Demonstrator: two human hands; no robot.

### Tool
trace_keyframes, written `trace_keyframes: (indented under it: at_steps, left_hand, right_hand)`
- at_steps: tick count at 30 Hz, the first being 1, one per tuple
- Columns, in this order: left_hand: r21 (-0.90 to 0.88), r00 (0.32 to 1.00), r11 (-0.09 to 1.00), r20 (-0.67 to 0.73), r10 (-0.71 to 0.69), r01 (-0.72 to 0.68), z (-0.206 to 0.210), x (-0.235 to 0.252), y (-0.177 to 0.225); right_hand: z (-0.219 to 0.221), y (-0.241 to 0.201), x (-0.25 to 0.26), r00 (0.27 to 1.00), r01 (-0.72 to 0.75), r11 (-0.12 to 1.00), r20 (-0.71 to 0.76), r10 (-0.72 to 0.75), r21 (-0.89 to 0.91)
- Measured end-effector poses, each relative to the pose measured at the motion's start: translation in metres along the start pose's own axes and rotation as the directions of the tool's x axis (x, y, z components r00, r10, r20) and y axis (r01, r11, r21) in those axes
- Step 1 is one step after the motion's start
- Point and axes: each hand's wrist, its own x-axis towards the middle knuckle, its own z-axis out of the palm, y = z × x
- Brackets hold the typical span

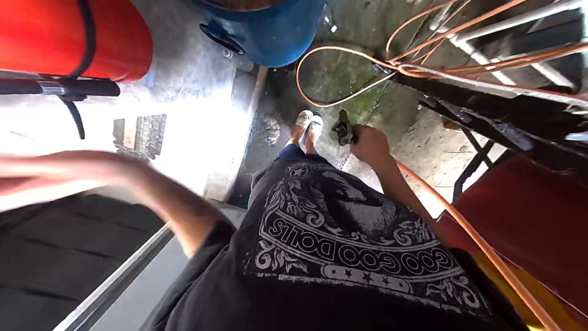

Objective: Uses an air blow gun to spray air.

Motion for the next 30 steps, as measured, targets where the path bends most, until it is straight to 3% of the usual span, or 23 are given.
trace_keyframes:
  at_steps: [1, 2, 3, 4, 5, 7, 10, 12, 13, 16, 21, 30]
  left_hand:
    - [-0.209, 0.988, 0.978, 0.152, 0.031, 0.001, 0.019, -0.05, 0.002]
    - [-0.308, 0.93, 0.952, 0.348, 0.115, -0.003, 0.039, -0.098, -0.007]
    - [-0.302, 0.804, 0.952, 0.576, 0.145, 0.045, 0.055, -0.144, -0.009]
    - [-0.241, 0.602, 0.966, 0.786, 0.138, 0.093, 0.067, -0.179, -0.004]
    - [-0.199, 0.409, 0.974, 0.902, 0.14, 0.105, 0.078, -0.207, 0.003]
    - [-0.135, 0.094, 0.986, 0.988, 0.126, 0.097, 0.09, -0.247, 0.02]
    - [0.1, -0.334, 0.979, 0.942, -0.035, 0.18, 0.113, -0.278, 0.028]
    - [0.318, -0.549, 0.921, 0.822, -0.149, 0.226, 0.127, -0.286, 0.029]
    - [0.413, -0.612, 0.87, 0.771, -0.176, 0.27, 0.133, -0.287, 0.027]
    - [0.547, -0.715, 0.749, 0.684, -0.142, 0.375, 0.145, -0.287, 0.02]
    - [0.574, -0.782, 0.697, 0.622, -0.031, 0.429, 0.152, -0.301, 0.014]
    - [0.615, -0.742, 0.669, 0.656, -0.139, 0.418, 0.155, -0.304, 0.029]
  right_hand:
    - [-0.001, -0.007, -0.003, 1.0, 0.012, 1.0, -0.004, -0.012, -0.002]
    - [0.0, -0.014, -0.007, 0.999, 0.041, 0.999, -0.025, -0.042, -0.011]
    - [0.001, -0.02, -0.011, 0.996, 0.077, 0.997, -0.039, -0.077, -0.023]
    - [0.001, -0.028, -0.013, 0.993, 0.107, 0.993, -0.043, -0.109, -0.042]
    - [0.002, -0.036, -0.015, 0.99, 0.134, 0.989, -0.039, -0.136, -0.068]
    - [0.001, -0.049, -0.018, 0.983, 0.177, 0.978, -0.032, -0.181, -0.111]
    - [-0.006, -0.059, -0.018, 0.979, 0.201, 0.97, -0.002, -0.203, -0.135]
    - [-0.006, -0.054, -0.02, 0.972, 0.221, 0.963, -0.042, -0.23, -0.157]
    - [-0.004, -0.051, -0.021, 0.967, 0.23, 0.959, -0.076, -0.245, -0.168]
    - [0.002, -0.044, -0.022, 0.959, 0.226, 0.954, -0.125, -0.254, -0.199]
    - [0.002, -0.046, -0.022, 0.967, 0.202, 0.961, -0.118, -0.226, -0.187]
    - [0.003, -0.05, -0.019, 0.978, 0.133, 0.978, -0.137, -0.156, -0.16]
